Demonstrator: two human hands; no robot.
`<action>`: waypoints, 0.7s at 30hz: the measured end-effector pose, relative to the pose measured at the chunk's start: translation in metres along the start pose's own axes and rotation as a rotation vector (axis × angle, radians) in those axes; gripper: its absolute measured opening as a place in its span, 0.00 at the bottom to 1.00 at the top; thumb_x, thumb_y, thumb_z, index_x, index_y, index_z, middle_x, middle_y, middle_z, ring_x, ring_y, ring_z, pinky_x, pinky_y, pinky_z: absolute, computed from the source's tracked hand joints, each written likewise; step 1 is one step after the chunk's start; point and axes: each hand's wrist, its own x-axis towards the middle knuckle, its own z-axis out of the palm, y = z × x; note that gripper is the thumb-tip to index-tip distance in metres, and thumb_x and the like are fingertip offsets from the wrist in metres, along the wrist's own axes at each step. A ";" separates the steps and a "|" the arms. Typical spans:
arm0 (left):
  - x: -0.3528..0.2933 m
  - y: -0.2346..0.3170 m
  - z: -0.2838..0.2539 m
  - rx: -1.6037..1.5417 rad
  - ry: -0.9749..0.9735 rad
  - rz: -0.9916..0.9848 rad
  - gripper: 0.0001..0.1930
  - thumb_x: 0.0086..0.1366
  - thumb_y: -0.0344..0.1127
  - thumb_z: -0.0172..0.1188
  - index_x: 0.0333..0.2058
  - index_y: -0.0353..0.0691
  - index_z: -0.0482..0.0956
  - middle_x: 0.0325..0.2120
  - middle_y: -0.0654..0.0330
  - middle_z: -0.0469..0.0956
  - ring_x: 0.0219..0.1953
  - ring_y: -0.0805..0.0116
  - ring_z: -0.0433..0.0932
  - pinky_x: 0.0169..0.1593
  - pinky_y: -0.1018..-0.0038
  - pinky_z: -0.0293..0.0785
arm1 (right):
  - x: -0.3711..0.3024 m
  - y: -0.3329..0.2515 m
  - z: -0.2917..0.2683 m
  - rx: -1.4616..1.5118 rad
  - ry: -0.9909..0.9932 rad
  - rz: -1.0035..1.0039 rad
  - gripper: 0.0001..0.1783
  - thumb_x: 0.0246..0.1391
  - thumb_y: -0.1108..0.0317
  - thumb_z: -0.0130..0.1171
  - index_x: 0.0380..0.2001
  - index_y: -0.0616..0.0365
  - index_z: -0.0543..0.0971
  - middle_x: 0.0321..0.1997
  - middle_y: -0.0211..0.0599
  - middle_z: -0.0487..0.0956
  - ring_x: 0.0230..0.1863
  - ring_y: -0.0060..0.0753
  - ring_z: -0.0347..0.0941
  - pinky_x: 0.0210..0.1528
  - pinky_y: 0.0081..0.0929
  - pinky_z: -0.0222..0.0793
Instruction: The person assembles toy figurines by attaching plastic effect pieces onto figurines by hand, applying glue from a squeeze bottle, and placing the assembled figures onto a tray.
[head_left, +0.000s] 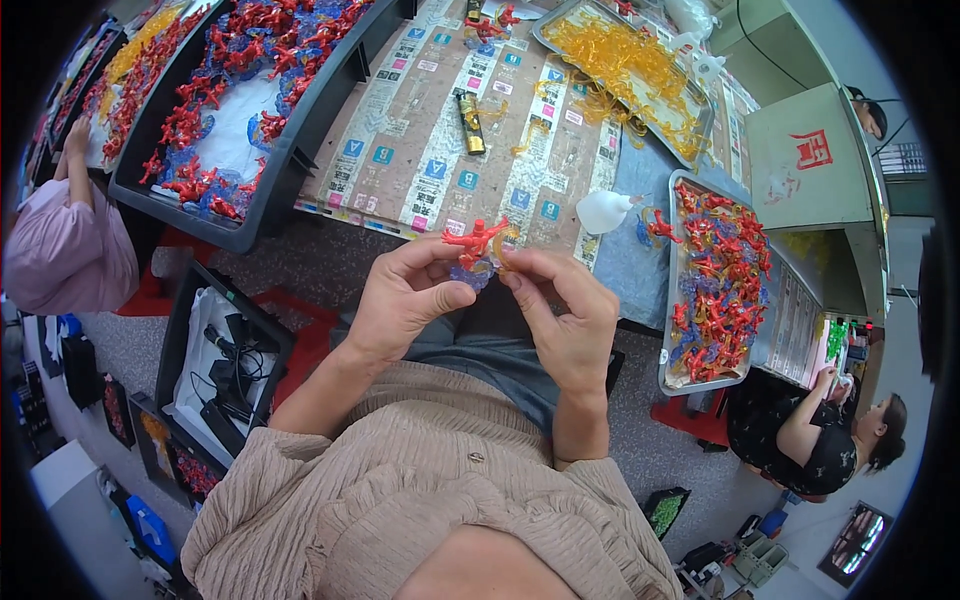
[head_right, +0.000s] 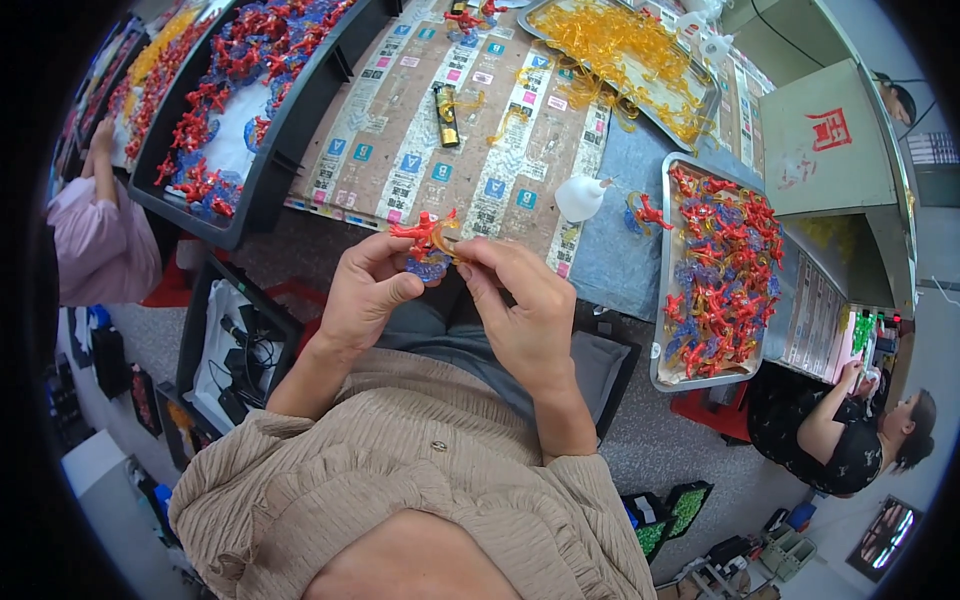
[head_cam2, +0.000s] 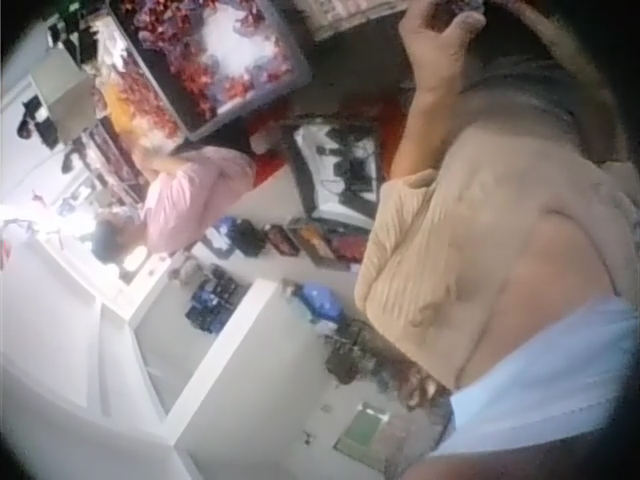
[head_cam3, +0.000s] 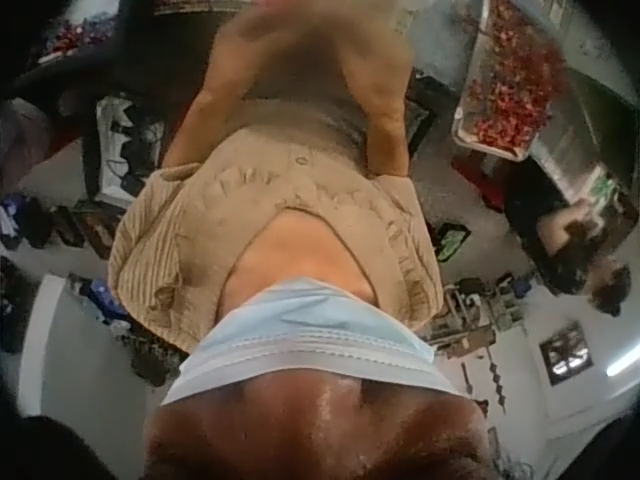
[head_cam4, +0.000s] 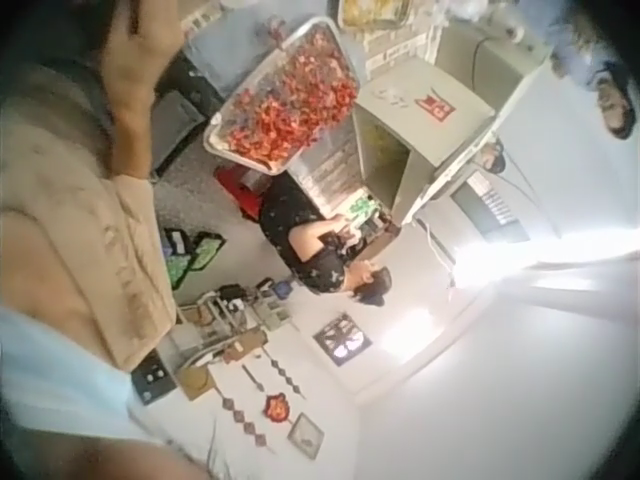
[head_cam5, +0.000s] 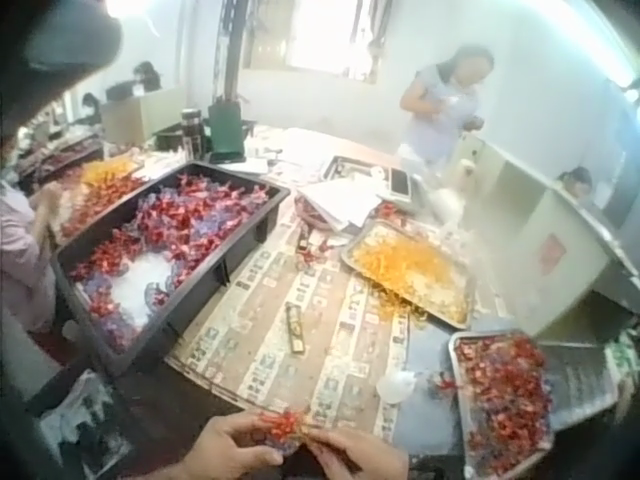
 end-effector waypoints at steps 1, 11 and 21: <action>0.000 0.000 0.001 0.000 0.002 0.000 0.24 0.50 0.22 0.68 0.48 0.33 0.75 0.44 0.61 0.76 0.45 0.74 0.75 0.50 0.78 0.73 | 0.000 -0.001 -0.001 -0.039 0.005 -0.032 0.10 0.47 0.79 0.62 0.37 0.62 0.80 0.34 0.42 0.80 0.34 0.34 0.79 0.35 0.24 0.73; 0.001 0.007 0.005 0.137 -0.055 0.017 0.20 0.51 0.21 0.67 0.45 0.31 0.77 0.43 0.60 0.73 0.45 0.73 0.75 0.49 0.77 0.73 | 0.001 0.003 -0.008 -0.113 -0.054 -0.147 0.11 0.46 0.80 0.64 0.36 0.62 0.81 0.34 0.40 0.82 0.36 0.28 0.79 0.38 0.21 0.73; -0.001 0.007 0.010 0.137 -0.097 0.023 0.18 0.51 0.19 0.66 0.43 0.30 0.77 0.41 0.60 0.72 0.42 0.73 0.76 0.46 0.79 0.75 | 0.000 0.001 -0.011 -0.062 -0.092 -0.073 0.10 0.45 0.82 0.64 0.33 0.63 0.81 0.32 0.38 0.82 0.34 0.26 0.78 0.36 0.19 0.72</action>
